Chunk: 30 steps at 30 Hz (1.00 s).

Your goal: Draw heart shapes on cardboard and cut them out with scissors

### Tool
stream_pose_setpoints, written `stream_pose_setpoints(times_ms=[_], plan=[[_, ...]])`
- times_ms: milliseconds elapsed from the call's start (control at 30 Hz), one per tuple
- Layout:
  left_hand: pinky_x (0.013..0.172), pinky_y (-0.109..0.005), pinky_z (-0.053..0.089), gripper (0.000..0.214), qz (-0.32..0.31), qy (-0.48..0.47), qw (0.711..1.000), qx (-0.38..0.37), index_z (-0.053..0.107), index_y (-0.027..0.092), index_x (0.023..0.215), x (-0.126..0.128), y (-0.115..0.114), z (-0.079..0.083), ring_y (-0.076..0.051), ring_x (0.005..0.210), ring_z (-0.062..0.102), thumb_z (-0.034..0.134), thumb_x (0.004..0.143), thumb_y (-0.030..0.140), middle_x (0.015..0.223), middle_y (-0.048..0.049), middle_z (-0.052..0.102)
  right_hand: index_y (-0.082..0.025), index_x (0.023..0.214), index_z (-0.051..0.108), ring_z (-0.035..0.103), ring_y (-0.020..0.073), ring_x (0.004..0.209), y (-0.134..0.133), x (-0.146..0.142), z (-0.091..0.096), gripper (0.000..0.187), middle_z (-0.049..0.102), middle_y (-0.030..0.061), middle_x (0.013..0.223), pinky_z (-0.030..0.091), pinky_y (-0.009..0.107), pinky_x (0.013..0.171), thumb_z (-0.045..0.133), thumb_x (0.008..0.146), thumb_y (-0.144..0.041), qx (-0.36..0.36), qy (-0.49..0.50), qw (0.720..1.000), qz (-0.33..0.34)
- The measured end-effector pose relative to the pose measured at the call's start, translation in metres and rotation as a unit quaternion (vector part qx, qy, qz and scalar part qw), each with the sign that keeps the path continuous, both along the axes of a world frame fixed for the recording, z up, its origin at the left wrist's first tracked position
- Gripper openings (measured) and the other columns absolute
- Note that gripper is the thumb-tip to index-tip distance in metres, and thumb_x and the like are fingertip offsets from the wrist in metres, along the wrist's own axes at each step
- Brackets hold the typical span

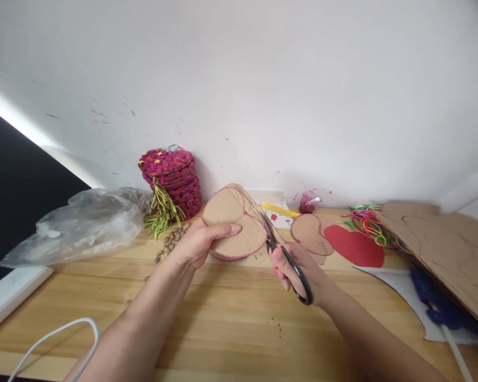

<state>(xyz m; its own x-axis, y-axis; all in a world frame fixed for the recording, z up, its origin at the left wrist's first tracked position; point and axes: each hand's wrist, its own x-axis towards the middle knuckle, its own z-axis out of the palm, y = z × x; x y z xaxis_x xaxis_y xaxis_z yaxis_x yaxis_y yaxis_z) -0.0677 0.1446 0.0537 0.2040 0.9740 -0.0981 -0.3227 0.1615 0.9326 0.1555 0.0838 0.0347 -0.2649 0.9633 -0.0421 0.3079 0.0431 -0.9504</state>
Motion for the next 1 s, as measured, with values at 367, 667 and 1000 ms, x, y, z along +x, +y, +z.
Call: stream_pose_setpoints(times_ms=[367, 667, 1000], plan=[[0.082, -0.034, 0.064, 0.046, -0.015, 0.030, 0.999, -0.002, 0.082, 0.011, 0.096, -0.008, 0.001, 0.007, -0.035, 0.105, 0.077, 0.097, 0.054, 0.024, 0.112, -0.0170, 0.081, -0.026, 0.060, 0.033, 0.039, 0.0123, 0.044, -0.003, 0.000, 0.007, 0.071, 0.042, -0.0024, 0.051, 0.028, 0.029, 0.042, 0.040, 0.088, -0.090, 0.025, -0.036, 0.999, 0.015], [0.083, -0.035, 0.064, 0.051, -0.026, 0.022, 0.999, 0.006, 0.082, 0.012, 0.103, -0.011, 0.003, 0.005, -0.033, 0.100, 0.078, 0.096, 0.055, 0.023, 0.111, -0.0161, 0.081, -0.026, 0.061, 0.034, 0.040, 0.0148, 0.045, -0.004, 0.002, 0.001, 0.069, 0.041, -0.0017, 0.051, 0.026, 0.030, 0.039, 0.051, 0.084, -0.088, 0.012, -0.034, 0.999, -0.001], [0.083, -0.035, 0.064, 0.050, -0.045, 0.026, 0.999, 0.013, 0.083, 0.014, 0.103, -0.016, 0.005, 0.007, -0.032, 0.098, 0.078, 0.096, 0.055, 0.021, 0.106, -0.0153, 0.082, -0.025, 0.063, 0.034, 0.037, 0.0127, 0.046, -0.004, 0.002, 0.005, 0.068, 0.039, -0.0030, 0.054, 0.026, 0.028, 0.041, 0.049, 0.086, -0.087, 0.020, -0.047, 0.998, 0.034]])
